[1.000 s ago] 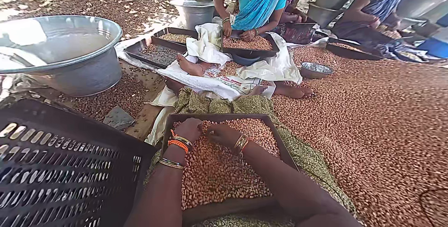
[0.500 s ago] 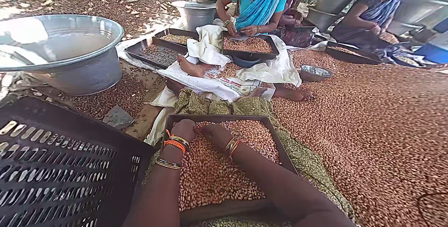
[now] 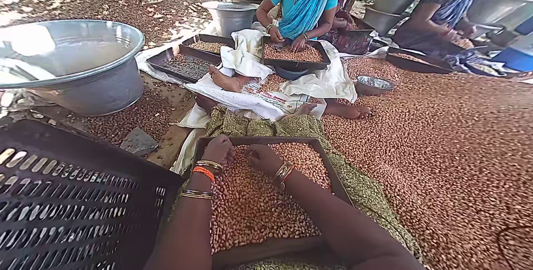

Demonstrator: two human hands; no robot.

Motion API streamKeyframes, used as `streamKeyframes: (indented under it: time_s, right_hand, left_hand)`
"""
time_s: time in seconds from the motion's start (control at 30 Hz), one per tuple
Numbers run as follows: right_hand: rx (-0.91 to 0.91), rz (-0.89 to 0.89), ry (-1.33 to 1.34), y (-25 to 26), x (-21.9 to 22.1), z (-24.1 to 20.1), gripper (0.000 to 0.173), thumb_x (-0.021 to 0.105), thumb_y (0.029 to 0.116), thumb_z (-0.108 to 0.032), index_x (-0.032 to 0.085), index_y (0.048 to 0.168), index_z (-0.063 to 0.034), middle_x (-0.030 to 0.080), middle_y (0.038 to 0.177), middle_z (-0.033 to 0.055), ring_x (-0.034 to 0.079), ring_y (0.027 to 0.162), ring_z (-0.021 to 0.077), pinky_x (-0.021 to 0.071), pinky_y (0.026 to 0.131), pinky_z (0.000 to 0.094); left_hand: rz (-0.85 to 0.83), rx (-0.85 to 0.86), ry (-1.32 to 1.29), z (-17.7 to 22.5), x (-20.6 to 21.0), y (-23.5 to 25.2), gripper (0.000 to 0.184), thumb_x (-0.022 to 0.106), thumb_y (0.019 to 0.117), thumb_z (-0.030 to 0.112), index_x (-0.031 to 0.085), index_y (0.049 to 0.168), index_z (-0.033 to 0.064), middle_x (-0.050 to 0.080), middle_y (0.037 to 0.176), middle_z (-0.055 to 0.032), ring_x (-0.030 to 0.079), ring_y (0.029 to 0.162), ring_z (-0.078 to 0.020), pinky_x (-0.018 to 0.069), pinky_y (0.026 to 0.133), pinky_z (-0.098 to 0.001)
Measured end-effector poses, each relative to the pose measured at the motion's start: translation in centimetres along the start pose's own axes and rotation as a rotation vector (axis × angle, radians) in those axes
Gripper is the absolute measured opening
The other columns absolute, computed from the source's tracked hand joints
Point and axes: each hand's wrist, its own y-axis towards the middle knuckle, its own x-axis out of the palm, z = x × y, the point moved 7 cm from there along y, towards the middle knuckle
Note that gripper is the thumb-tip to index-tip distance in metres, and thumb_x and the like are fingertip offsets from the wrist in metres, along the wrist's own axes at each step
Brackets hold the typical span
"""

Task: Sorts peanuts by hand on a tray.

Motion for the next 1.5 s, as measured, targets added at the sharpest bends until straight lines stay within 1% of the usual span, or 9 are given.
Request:
streamKeyframes:
  time_s: [0.1, 0.2, 0.3, 0.5, 0.7, 0.93, 1.13, 1.3, 1.5]
  right_hand:
    - [-0.076, -0.053, -0.071, 0.4, 1.2, -1.0, 0.032, 0.060, 0.1008, -0.011, 0.066, 0.130, -0.0008, 0.069, 0.110, 0.0202, 0.065, 0.099, 0.0302, 0.0508, 0.095, 0.0450]
    - [-0.076, -0.063, -0.148, 0.7, 2.2, -0.8, 0.025, 0.058, 0.1026, -0.010, 0.069, 0.121, 0.0031, 0.068, 0.123, 0.0225, 0.063, 0.121, 0.0336, 0.0451, 0.110, 0.0460]
    - [-0.035, -0.025, -0.018, 0.8, 1.1, 0.2, 0.023, 0.062, 0.1006, -0.011, 0.071, 0.114, 0.0055, 0.070, 0.113, 0.0218, 0.066, 0.108, 0.0292, 0.0497, 0.101, 0.0424]
    - [0.159, -0.069, 0.847, -1.4, -1.2, 2.1, 0.004, 0.051, 0.1018, -0.001, 0.053, 0.103, -0.0046, 0.071, 0.087, 0.0033, 0.068, 0.070, 0.0100, 0.0568, 0.064, 0.0263]
    - [-0.114, -0.338, -0.124, -1.8, 1.1, -0.3, 0.020, 0.070, 0.0940, -0.006, 0.074, 0.111, 0.0034, 0.072, 0.103, 0.0203, 0.068, 0.096, 0.0300, 0.0521, 0.093, 0.0483]
    - [-0.116, -0.387, -0.220, -1.2, 2.5, 0.4, 0.019, 0.071, 0.0928, -0.008, 0.073, 0.106, 0.0055, 0.072, 0.101, 0.0221, 0.069, 0.097, 0.0358, 0.0514, 0.093, 0.0568]
    - [-0.071, -0.404, -0.130, -1.3, 1.4, 1.0, 0.022, 0.076, 0.0917, -0.011, 0.073, 0.106, 0.0055, 0.072, 0.098, 0.0194, 0.068, 0.091, 0.0288, 0.0522, 0.089, 0.0499]
    - [0.020, -0.334, 0.151, -1.7, -1.5, 2.8, 0.018, 0.076, 0.0899, -0.007, 0.068, 0.101, 0.0035, 0.065, 0.086, 0.0066, 0.058, 0.073, 0.0099, 0.0507, 0.071, 0.0319]
    - [0.090, -0.267, -0.161, -1.8, -3.2, 2.7, 0.019, 0.077, 0.0858, -0.005, 0.067, 0.096, 0.0076, 0.067, 0.093, 0.0186, 0.063, 0.085, 0.0281, 0.0506, 0.081, 0.0492]
  left_hand:
    - [0.018, -0.040, -0.235, -0.1, -0.2, -0.3, 0.015, 0.041, 0.1062, 0.003, 0.048, 0.119, -0.0007, 0.064, 0.088, -0.0095, 0.065, 0.065, -0.0135, 0.0569, 0.064, -0.0283]
    - [0.065, 0.065, 0.271, 0.7, -1.6, -0.4, 0.016, 0.060, 0.1013, 0.010, 0.064, 0.112, -0.0009, 0.062, 0.090, -0.0094, 0.058, 0.073, -0.0155, 0.0499, 0.072, -0.0334]
    - [0.069, 0.027, 0.644, 0.8, -2.2, -0.7, 0.022, 0.067, 0.0969, 0.017, 0.070, 0.112, 0.0006, 0.069, 0.112, -0.0198, 0.066, 0.107, -0.0341, 0.0491, 0.096, -0.0567]
    - [-0.035, -0.119, 0.913, -0.3, 0.0, -0.2, 0.026, 0.064, 0.0958, 0.018, 0.070, 0.115, 0.0024, 0.068, 0.125, -0.0206, 0.064, 0.120, -0.0380, 0.0503, 0.098, -0.0619]
    - [-0.051, -0.103, 0.887, -0.7, 0.4, 0.3, 0.025, 0.063, 0.0968, 0.018, 0.071, 0.115, 0.0019, 0.068, 0.124, -0.0211, 0.064, 0.120, -0.0376, 0.0493, 0.099, -0.0614]
    - [-0.414, 0.276, 0.639, 0.4, 3.9, -0.6, 0.029, 0.075, 0.0934, 0.017, 0.068, 0.115, -0.0013, 0.064, 0.090, -0.0132, 0.056, 0.077, -0.0210, 0.0482, 0.078, -0.0430]
    - [-0.336, 0.222, 0.887, 0.0, 4.2, 0.1, 0.028, 0.070, 0.0945, 0.013, 0.069, 0.120, 0.0022, 0.069, 0.117, -0.0200, 0.065, 0.113, -0.0365, 0.0489, 0.100, -0.0587]
    - [-0.176, 0.156, 0.340, 0.3, 2.4, 0.5, 0.023, 0.071, 0.0973, 0.019, 0.066, 0.111, 0.0012, 0.060, 0.085, -0.0068, 0.051, 0.072, -0.0148, 0.0458, 0.073, -0.0367]
    - [-0.302, -0.016, 0.011, -0.1, 4.0, -0.6, 0.025, 0.047, 0.1104, 0.019, 0.064, 0.103, 0.0033, 0.051, 0.063, 0.0031, 0.039, 0.044, -0.0037, 0.0324, 0.043, -0.0177]
